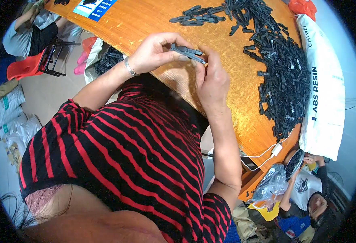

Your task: The person assembles and sorts small black plastic mechanical components by hand at a workbench.

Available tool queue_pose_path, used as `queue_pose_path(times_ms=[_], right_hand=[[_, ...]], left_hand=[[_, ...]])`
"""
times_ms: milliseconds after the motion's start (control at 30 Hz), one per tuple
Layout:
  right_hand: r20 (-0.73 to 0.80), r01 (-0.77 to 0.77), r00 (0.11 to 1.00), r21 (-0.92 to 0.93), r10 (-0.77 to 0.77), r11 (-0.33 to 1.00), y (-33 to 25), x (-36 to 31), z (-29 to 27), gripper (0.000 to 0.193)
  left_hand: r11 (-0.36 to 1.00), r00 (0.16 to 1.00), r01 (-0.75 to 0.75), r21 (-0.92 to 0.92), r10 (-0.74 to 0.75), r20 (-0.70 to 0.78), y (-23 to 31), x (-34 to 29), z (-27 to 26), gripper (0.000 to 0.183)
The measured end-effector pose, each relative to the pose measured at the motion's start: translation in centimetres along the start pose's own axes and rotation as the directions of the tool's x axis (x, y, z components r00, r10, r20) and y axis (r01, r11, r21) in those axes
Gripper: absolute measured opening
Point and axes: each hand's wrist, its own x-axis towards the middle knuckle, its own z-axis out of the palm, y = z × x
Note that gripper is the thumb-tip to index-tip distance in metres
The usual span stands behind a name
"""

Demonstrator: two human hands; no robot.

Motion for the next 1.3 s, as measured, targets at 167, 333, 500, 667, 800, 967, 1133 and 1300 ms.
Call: queue_pose_path(times_ms=[167,333,500,667,800,967,1133,1300], right_hand=[[-0.018,0.2,0.979,-0.149,-0.204,0.968,0.9,0.1,-0.7,0.023],[0.13,-0.031,0.991,0.016,0.029,0.999,0.1,-0.3,-0.3,0.026],[0.152,-0.079,0.985,-0.028,0.082,0.997,6.8,0.7,-2.3,0.022],[-0.165,-0.292,0.956,-0.427,0.243,0.856,13.7,4.6,-7.8,0.028],[-0.256,-0.412,0.911,-0.609,0.323,0.678,16.0,7.3,-8.6,0.034],[-0.178,-0.386,0.916,-0.639,0.36,0.666,15.2,7.6,-7.0,0.033],[-0.097,-0.102,0.994,-0.711,0.047,0.696,12.0,5.5,-3.7,0.031],[-0.087,0.083,0.974,-0.717,-0.208,0.692,10.6,4.6,-1.0,0.03]], left_hand=[[0.999,1.0,-0.015,0.033,0.015,0.002,1.2,0.1,0.4,0.026],[0.996,0.999,-0.041,0.08,0.04,0.023,-0.7,-1.0,-0.8,0.017],[0.925,0.956,0.232,0.301,-0.274,0.105,-0.4,-5.8,-9.2,0.017],[0.631,0.893,0.262,0.73,-0.446,0.064,-0.2,-12.3,-17.7,0.037],[0.637,0.919,0.321,0.7,-0.389,-0.067,1.2,-10.6,-15.4,0.039],[0.739,0.989,0.143,0.658,-0.085,-0.119,-1.8,-4.9,-10.6,0.019],[0.647,0.963,-0.017,0.762,0.215,-0.16,-5.2,2.7,-6.4,0.021],[0.498,0.919,-0.038,0.866,0.357,-0.165,-5.9,7.2,-3.7,0.022]])
